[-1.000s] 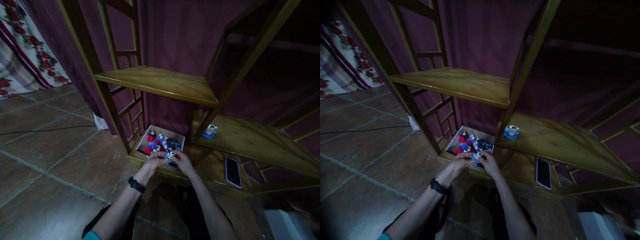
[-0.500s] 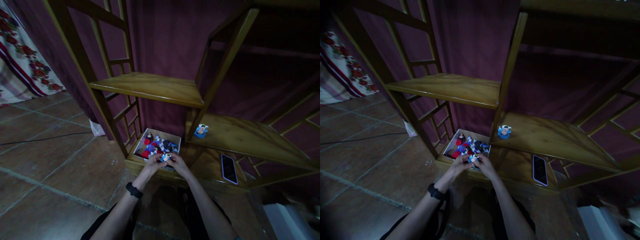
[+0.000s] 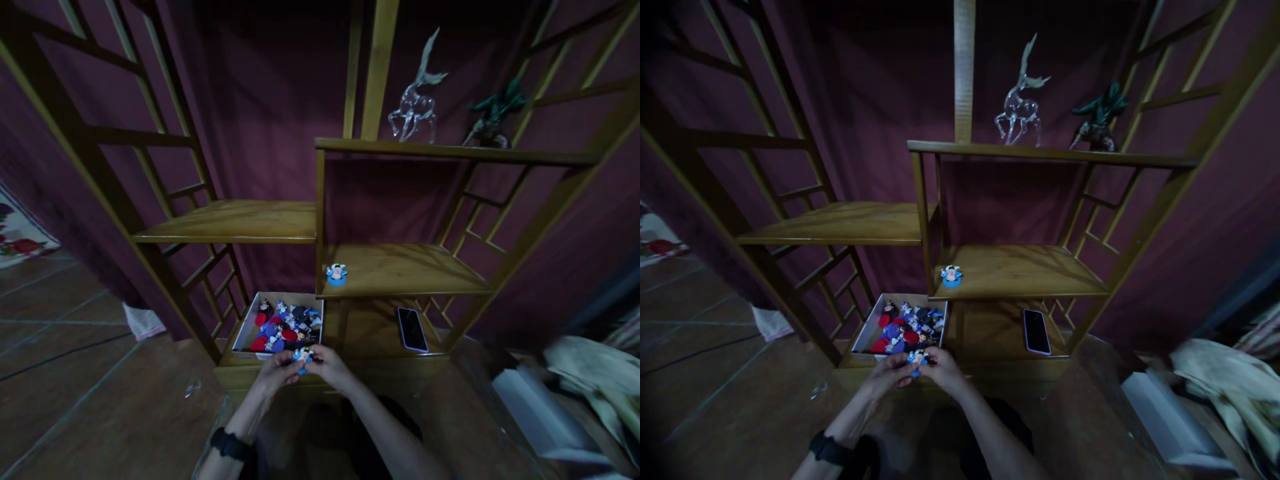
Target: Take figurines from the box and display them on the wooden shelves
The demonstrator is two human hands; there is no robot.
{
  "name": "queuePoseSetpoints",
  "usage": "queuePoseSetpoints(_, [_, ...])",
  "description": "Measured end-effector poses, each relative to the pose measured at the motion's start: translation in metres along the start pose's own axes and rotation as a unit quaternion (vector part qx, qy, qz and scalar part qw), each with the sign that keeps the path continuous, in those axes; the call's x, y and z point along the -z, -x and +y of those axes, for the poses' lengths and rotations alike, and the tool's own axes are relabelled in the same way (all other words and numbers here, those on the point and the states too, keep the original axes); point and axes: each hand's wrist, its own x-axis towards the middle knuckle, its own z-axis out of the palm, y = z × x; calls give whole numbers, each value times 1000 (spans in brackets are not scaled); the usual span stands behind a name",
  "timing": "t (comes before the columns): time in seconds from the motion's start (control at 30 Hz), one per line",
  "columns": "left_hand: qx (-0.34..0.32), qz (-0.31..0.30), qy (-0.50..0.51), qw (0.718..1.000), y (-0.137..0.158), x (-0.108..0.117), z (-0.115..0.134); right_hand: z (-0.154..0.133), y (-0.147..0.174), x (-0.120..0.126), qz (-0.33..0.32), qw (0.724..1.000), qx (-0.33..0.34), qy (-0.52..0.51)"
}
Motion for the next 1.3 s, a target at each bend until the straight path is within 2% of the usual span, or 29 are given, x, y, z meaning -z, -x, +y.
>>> queuePoseSetpoints(0.17, [22, -34, 8, 999, 45, -9, -9, -8, 43, -3, -1, 998, -30, -50])
queuePoseSetpoints(0.3, [18, -23, 2, 1000, 63, -12, -24, -14, 64, -6, -11, 995, -60, -73])
queuePoseSetpoints(0.4, [5, -21, -6, 1000, 65, -17, -38, -12, 69, -9, -14, 995, -75, -64])
queuePoseSetpoints(0.53, [-57, 42, -1, 998, 62, -26, -56, 1, 67, -11, 7, 997, -75, -33])
queuePoseSetpoints(0.6, [-74, 46, 9, 996, 60, -29, -61, 7, 65, -10, 17, 997, -70, -31])
queuePoseSetpoints(0.83, [-73, 17, 48, 996, 57, -31, -60, 17, 64, -10, 58, 997, -34, -23])
queuePoseSetpoints(1.0, [-71, 32, 38, 996, 57, -36, -60, 15, 66, -10, 41, 998, -28, -29])
queuePoseSetpoints(1.3, [-97, 46, 36, 994, 51, -33, -69, 12, 67, -11, 38, 996, -76, -41])
